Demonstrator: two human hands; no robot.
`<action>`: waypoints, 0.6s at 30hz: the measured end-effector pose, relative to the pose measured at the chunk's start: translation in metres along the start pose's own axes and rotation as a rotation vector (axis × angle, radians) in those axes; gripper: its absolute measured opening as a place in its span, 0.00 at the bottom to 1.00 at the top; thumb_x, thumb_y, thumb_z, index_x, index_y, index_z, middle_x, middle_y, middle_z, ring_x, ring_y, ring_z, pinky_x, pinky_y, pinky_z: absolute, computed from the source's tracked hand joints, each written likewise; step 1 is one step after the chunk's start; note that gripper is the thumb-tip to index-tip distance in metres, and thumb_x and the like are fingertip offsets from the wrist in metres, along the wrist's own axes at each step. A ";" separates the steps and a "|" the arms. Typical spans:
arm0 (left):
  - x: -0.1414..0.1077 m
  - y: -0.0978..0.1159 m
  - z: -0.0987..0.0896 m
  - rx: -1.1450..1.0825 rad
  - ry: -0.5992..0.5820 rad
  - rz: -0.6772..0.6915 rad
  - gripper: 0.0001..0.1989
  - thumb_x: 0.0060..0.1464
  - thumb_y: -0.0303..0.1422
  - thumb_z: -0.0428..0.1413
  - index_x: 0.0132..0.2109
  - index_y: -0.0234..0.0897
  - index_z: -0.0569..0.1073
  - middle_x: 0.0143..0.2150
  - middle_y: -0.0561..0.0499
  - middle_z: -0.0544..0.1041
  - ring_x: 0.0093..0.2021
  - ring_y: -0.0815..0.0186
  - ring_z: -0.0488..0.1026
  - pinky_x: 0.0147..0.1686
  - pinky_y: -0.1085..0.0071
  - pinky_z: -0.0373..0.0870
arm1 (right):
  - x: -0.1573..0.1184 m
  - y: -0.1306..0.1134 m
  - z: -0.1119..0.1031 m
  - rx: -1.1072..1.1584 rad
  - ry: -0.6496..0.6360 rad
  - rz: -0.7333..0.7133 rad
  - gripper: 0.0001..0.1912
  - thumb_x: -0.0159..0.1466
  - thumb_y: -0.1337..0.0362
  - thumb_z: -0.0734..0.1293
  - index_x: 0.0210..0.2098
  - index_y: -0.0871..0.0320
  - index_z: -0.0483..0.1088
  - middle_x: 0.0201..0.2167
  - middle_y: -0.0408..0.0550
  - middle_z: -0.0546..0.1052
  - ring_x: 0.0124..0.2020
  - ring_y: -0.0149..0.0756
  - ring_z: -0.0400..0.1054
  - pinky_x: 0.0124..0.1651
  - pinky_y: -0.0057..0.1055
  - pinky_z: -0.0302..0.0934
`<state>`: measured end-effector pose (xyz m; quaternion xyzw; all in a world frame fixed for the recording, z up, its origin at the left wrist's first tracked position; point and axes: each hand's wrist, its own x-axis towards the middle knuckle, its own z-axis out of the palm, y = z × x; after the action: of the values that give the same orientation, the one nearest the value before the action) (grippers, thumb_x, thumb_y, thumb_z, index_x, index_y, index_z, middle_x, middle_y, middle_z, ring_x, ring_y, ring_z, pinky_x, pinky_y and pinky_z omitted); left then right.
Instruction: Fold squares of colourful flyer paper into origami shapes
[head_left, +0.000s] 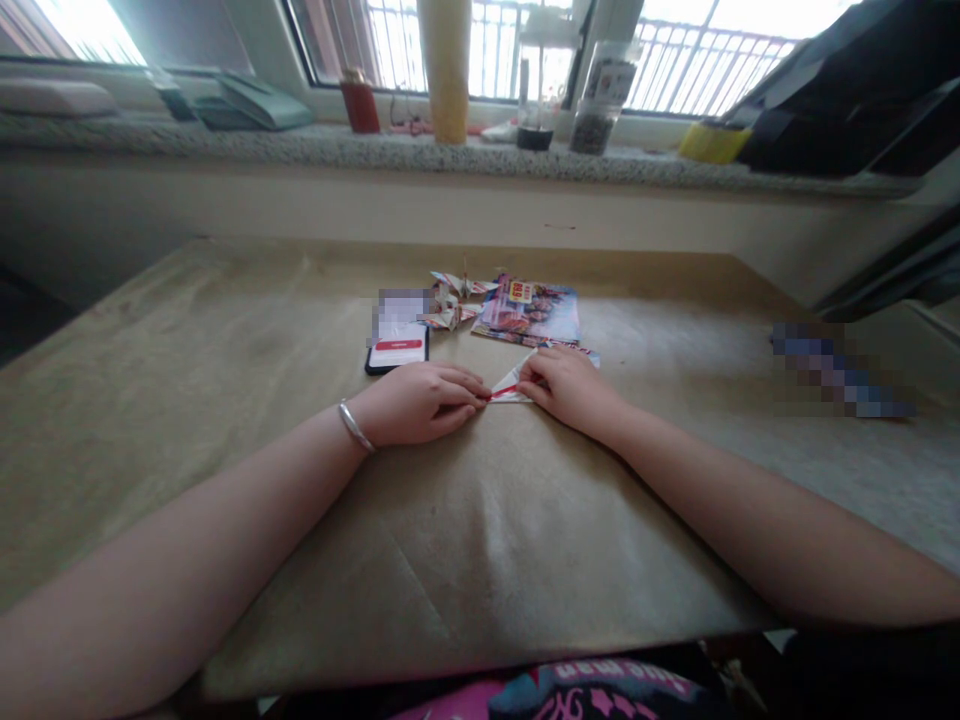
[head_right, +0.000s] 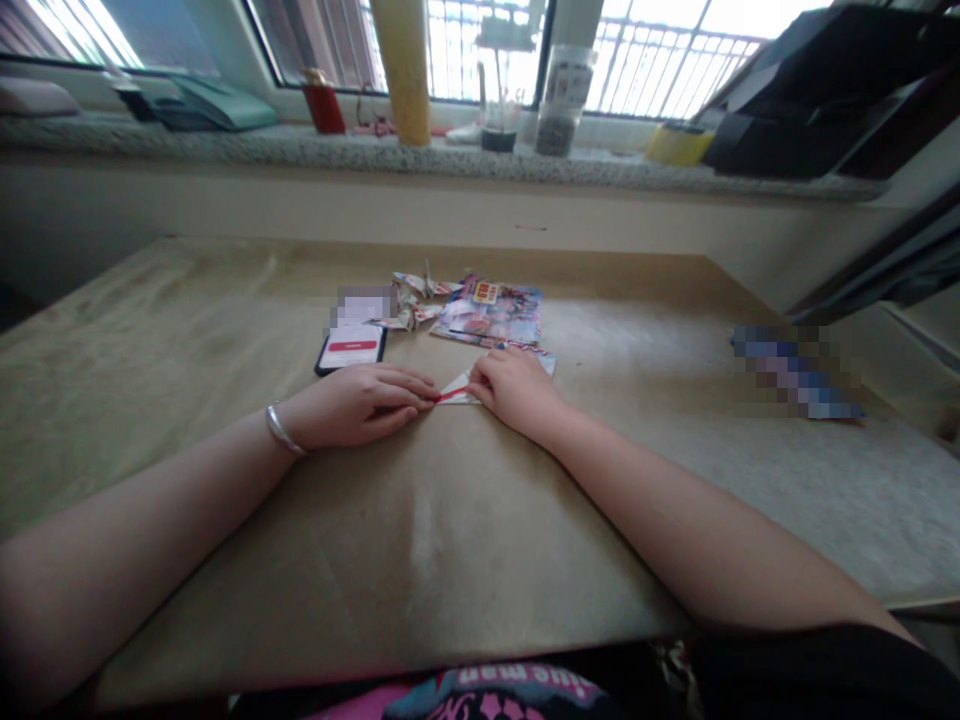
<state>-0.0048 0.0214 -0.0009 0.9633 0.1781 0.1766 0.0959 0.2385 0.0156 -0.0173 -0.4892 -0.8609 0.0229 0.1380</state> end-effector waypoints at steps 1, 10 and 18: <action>0.000 0.000 0.000 -0.004 0.001 0.000 0.13 0.60 0.28 0.49 0.45 0.37 0.78 0.47 0.48 0.79 0.48 0.65 0.75 0.51 0.69 0.73 | 0.000 0.000 0.000 0.002 0.001 0.000 0.07 0.63 0.61 0.66 0.34 0.58 0.72 0.35 0.50 0.76 0.39 0.41 0.65 0.43 0.33 0.54; -0.001 -0.002 -0.004 -0.026 0.000 0.005 0.13 0.59 0.28 0.49 0.41 0.35 0.78 0.46 0.46 0.79 0.45 0.66 0.77 0.48 0.71 0.73 | -0.001 0.001 0.001 0.005 0.018 -0.002 0.06 0.63 0.62 0.66 0.33 0.58 0.72 0.34 0.50 0.76 0.39 0.41 0.65 0.43 0.34 0.54; -0.001 -0.001 -0.002 -0.008 -0.024 -0.087 0.11 0.60 0.28 0.48 0.43 0.35 0.75 0.44 0.47 0.78 0.42 0.66 0.75 0.43 0.72 0.71 | -0.001 -0.001 0.001 -0.018 0.017 -0.002 0.07 0.64 0.61 0.64 0.34 0.58 0.71 0.35 0.50 0.75 0.39 0.40 0.64 0.42 0.33 0.53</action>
<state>-0.0073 0.0220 0.0005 0.9562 0.2181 0.1616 0.1096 0.2380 0.0146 -0.0185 -0.4899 -0.8602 0.0110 0.1409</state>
